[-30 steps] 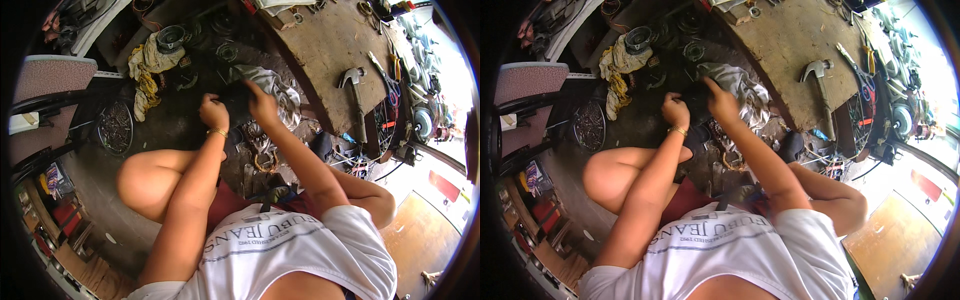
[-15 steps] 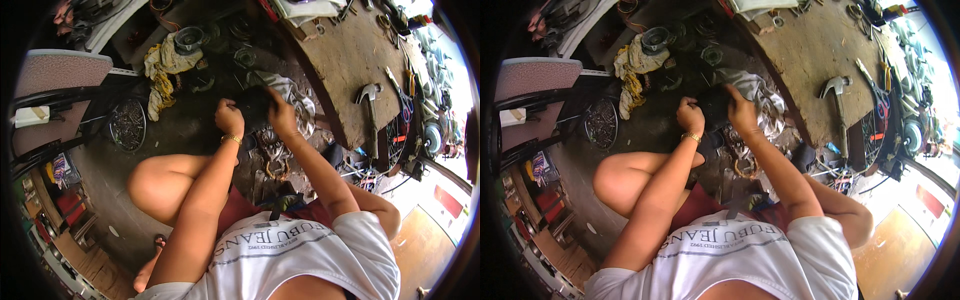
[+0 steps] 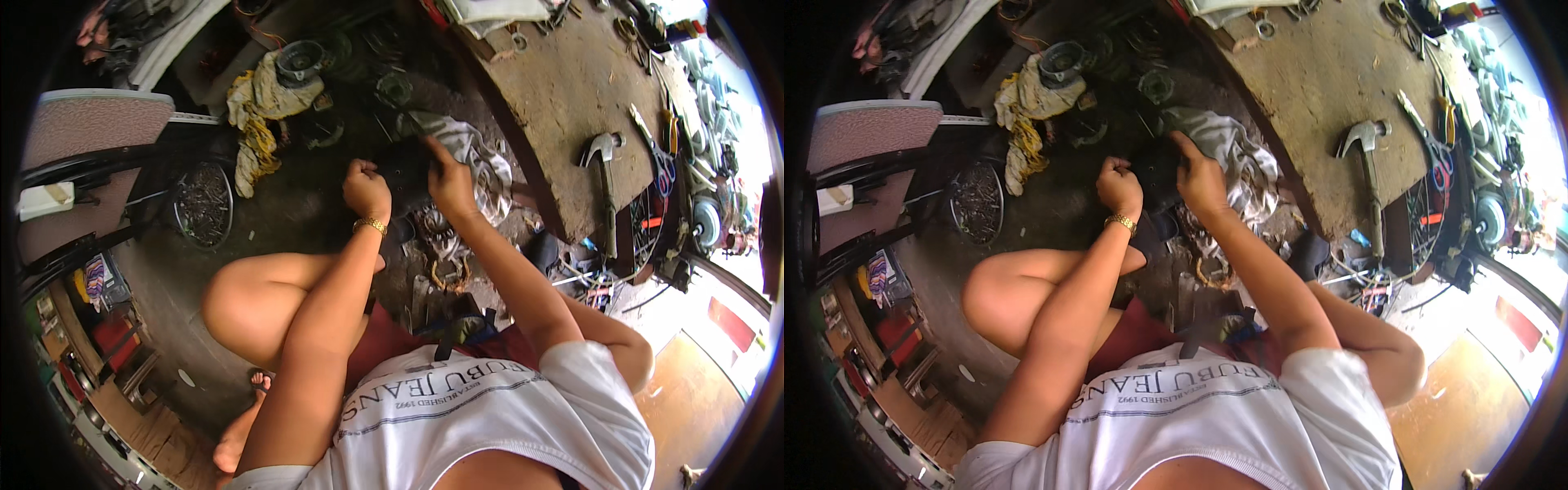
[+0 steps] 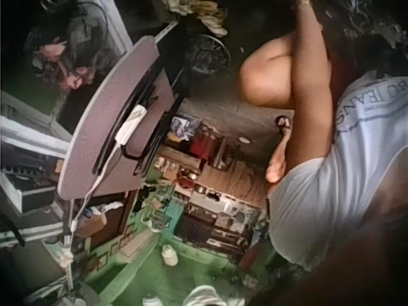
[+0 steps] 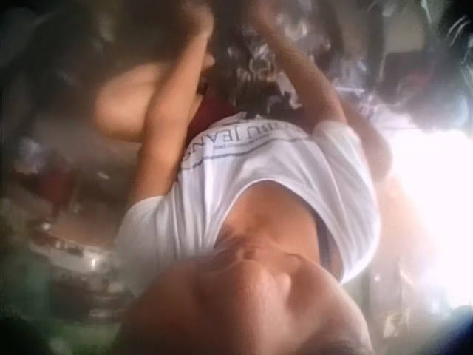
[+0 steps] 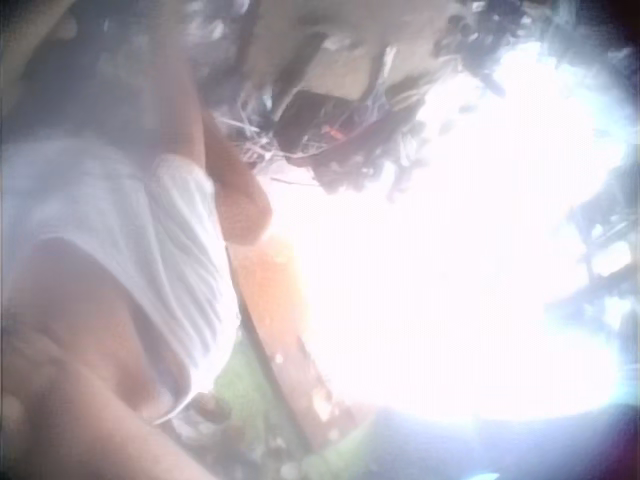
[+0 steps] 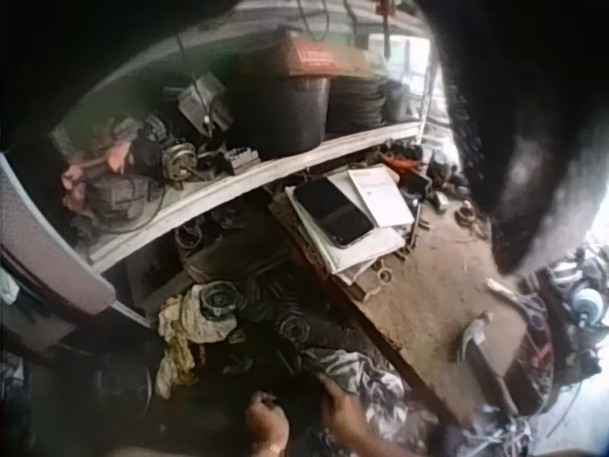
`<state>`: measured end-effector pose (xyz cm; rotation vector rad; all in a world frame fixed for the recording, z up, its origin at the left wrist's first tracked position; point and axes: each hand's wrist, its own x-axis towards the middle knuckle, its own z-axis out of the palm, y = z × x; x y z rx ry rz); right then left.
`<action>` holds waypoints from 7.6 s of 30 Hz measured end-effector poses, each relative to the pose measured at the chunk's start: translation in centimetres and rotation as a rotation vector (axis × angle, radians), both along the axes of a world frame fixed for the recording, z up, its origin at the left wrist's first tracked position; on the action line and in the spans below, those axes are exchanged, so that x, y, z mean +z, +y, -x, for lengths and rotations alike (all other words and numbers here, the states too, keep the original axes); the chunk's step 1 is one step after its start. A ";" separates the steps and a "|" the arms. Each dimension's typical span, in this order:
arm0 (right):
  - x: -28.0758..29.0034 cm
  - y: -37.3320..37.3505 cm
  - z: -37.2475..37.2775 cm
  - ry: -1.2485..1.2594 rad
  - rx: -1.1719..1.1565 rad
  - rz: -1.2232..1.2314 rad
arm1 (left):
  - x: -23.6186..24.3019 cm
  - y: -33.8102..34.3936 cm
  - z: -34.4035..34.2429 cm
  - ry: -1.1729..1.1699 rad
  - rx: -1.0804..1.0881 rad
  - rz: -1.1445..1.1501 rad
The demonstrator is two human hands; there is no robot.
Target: The person works on an alternator by hand and with tools, using a hammer and a punch to tap the components while sitting on the floor.
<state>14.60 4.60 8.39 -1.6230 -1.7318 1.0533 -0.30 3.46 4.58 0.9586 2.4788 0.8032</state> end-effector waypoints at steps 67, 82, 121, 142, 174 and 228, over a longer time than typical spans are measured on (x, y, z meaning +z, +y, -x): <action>12.6 -8.9 -8.4 -0.002 0.098 0.101 | -1.1 -1.5 1.3 0.012 -0.004 -0.136; 10.5 -9.4 -8.4 -0.010 0.108 0.026 | -1.2 -1.6 1.1 0.025 0.000 -0.176; 2.6 -3.0 -1.0 -0.034 0.029 0.013 | -0.5 -0.9 0.8 0.102 -0.083 -0.004; 9.5 -10.3 -8.5 0.009 0.083 -0.006 | -0.9 -2.1 0.9 0.058 -0.029 -0.110; 6.7 -8.5 -7.2 -0.004 0.027 0.154 | -0.8 -1.2 0.9 0.080 -0.062 -0.149; 7.3 -15.3 -16.5 -0.263 0.037 0.214 | -1.4 -2.4 -1.7 0.011 0.095 -0.037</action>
